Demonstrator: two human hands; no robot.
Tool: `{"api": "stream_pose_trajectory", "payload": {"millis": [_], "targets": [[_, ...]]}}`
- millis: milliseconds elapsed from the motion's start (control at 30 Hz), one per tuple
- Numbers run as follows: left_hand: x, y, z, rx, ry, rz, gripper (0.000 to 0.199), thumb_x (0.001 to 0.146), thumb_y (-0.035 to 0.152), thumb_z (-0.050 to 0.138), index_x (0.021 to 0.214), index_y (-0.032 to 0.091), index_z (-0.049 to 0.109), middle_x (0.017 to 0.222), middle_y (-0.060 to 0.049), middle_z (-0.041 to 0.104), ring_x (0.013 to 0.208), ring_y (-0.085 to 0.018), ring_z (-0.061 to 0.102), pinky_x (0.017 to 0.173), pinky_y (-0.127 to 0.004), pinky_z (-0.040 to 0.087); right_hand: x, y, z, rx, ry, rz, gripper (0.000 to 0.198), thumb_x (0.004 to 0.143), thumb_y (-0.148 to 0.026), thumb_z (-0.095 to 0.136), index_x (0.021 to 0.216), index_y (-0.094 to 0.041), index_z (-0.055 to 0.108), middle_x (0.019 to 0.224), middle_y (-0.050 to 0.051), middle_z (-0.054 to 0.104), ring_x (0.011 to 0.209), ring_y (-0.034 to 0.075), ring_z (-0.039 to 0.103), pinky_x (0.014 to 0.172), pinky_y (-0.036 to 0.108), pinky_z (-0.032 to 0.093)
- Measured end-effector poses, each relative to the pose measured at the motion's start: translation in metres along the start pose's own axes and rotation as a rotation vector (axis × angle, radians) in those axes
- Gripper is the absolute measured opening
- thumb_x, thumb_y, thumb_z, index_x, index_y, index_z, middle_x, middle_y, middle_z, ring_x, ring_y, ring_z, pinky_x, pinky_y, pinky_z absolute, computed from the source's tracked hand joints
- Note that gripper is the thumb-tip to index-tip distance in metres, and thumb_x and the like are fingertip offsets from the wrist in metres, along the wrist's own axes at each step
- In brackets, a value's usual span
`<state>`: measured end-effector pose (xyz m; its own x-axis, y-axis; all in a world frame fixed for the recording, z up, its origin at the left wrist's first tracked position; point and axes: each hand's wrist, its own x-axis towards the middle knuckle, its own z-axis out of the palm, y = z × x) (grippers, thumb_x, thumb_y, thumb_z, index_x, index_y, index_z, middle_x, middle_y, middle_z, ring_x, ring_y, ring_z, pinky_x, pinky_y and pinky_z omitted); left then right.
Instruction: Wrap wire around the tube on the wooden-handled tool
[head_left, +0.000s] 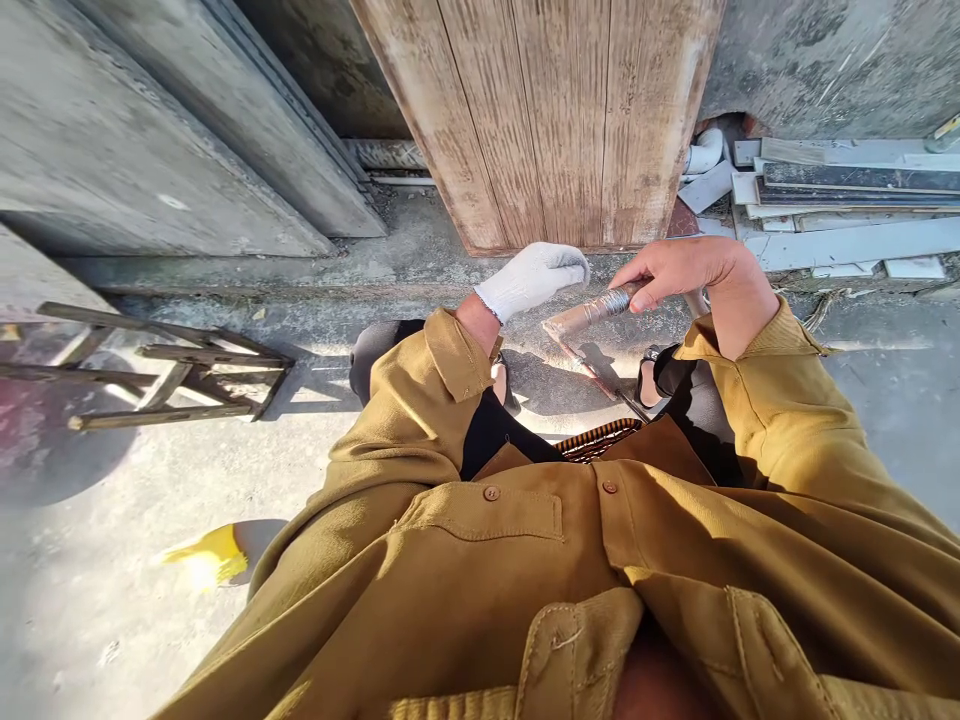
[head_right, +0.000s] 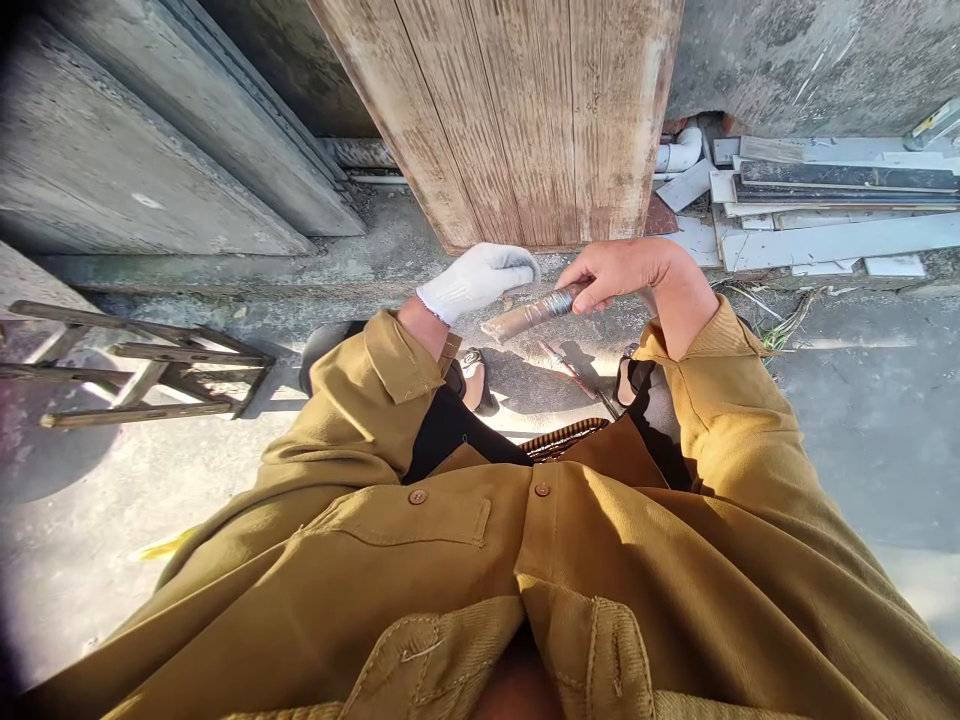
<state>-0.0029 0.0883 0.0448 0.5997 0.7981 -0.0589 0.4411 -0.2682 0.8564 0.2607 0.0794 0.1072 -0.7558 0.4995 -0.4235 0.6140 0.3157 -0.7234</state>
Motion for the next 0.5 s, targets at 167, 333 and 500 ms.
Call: {"api": "stream_pose_trajectory", "payload": {"millis": [167, 333, 500], "targets": [[0.0, 0.001, 0.011, -0.227, -0.031, -0.059, 0.016, 0.095, 0.027, 0.07, 0.084, 0.015, 0.07, 0.064, 0.002, 0.055, 0.058, -0.01, 0.049, 0.063, -0.024, 0.042, -0.008, 0.001, -0.003, 0.188, 0.35, 0.07, 0.022, 0.099, -0.038, 0.078, 0.092, -0.017, 0.074, 0.08, 0.004, 0.072, 0.078, 0.016, 0.06, 0.076, 0.033, 0.05], [-0.007, 0.015, 0.022, -0.215, -0.148, -0.027, 0.015, 0.096, 0.02, 0.064, 0.085, 0.014, 0.073, 0.062, 0.002, 0.055, 0.054, -0.009, 0.045, 0.058, -0.023, 0.037, 0.001, 0.004, -0.001, 0.423, 0.863, 0.173, 0.03, 0.111, -0.03, 0.063, 0.082, -0.023, 0.055, 0.087, 0.006, 0.068, 0.073, 0.015, 0.052, 0.074, 0.033, 0.051], [-0.009, 0.014, 0.017, -0.089, -0.171, 0.073, 0.018, 0.093, 0.024, 0.063, 0.086, 0.015, 0.077, 0.074, -0.001, 0.066, 0.062, -0.01, 0.053, 0.065, -0.024, 0.041, 0.017, 0.024, -0.002, -0.17, 0.71, 0.554, 0.027, 0.101, -0.033, 0.076, 0.082, -0.022, 0.061, 0.08, 0.008, 0.066, 0.089, 0.024, 0.065, 0.088, 0.04, 0.054]]}}
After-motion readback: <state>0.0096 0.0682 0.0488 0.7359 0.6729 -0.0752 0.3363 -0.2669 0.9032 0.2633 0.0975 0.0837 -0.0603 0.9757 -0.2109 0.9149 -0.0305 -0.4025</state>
